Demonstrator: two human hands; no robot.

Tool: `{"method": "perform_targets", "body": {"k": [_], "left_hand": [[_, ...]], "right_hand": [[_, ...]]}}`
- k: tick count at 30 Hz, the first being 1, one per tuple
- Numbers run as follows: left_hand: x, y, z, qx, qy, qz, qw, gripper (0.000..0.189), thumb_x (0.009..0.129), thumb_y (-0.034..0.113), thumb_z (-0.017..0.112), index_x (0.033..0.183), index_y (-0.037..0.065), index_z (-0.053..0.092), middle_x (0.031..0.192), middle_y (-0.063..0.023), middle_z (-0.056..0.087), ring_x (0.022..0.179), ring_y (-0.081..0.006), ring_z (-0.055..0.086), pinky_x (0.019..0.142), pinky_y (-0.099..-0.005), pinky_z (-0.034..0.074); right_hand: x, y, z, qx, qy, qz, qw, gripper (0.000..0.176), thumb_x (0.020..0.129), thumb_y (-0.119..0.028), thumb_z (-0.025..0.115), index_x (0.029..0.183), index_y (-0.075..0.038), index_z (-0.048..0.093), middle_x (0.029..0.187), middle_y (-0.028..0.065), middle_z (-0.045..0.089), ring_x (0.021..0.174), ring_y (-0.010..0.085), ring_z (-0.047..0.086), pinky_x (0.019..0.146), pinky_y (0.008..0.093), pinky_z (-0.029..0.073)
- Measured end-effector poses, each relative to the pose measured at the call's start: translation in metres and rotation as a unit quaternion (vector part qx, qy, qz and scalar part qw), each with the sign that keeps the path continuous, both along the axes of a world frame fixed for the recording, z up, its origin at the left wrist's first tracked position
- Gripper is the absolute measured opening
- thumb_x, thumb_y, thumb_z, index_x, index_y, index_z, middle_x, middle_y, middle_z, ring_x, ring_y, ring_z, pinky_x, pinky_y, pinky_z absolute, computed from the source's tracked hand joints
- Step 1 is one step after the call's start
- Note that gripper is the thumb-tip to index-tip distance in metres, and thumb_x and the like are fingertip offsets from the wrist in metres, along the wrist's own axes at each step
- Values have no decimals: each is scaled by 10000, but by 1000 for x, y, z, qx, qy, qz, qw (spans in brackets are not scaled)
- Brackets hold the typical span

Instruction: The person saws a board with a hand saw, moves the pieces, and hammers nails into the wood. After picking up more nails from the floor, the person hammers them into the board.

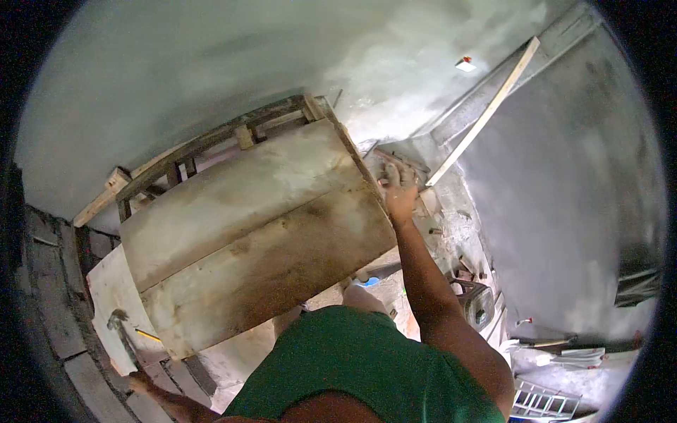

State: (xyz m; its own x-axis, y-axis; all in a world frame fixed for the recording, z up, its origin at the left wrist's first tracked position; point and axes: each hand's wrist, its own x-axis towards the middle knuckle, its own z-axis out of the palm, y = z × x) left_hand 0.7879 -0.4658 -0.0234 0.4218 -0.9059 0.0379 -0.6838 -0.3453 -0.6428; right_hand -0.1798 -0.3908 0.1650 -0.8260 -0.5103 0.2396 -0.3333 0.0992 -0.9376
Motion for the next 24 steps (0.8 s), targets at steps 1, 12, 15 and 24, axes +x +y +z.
{"method": "perform_targets", "body": {"k": [1, 12, 15, 24], "left_hand": [[1, 5, 13, -14, 17, 6, 1000, 539, 929, 504, 520, 1032, -4, 672, 879, -181, 706, 717, -304, 699, 578, -416, 554], [-201, 7, 171, -301, 530, 56, 790, 345, 960, 251, 497, 1192, -1, 542, 976, -168, 595, 747, -293, 612, 606, -386, 522], [-326, -2, 194, -302, 708, 84, 633, 344, 993, 292, 470, 1219, 34, 493, 956, -121, 561, 724, -205, 559, 574, -334, 488], [-644, -7, 145, -87, 766, -388, 505, 196, 1029, 195, 425, 998, 2, 439, 843, -102, 557, 728, -168, 555, 649, -311, 484]], "right_hand": [[13, -4, 11, 6, -35, 37, 999, 310, 995, -250, 555, 1209, -28, 588, 1015, 54, 685, 852, 131, 641, 692, 269, 506], [235, -79, -28, 215, 44, 681, 699, 609, 923, -395, 616, 1392, -38, 464, 1294, 191, 570, 1160, 333, 572, 1010, 357, 434], [281, -89, -13, 236, -41, 651, 720, 660, 932, -394, 612, 1409, 13, 409, 1288, 204, 566, 1130, 310, 586, 979, 372, 448], [161, -59, -38, -122, -422, 281, 854, 392, 891, -281, 687, 1174, -36, 569, 1038, 102, 664, 796, 153, 631, 604, 305, 510]]}}
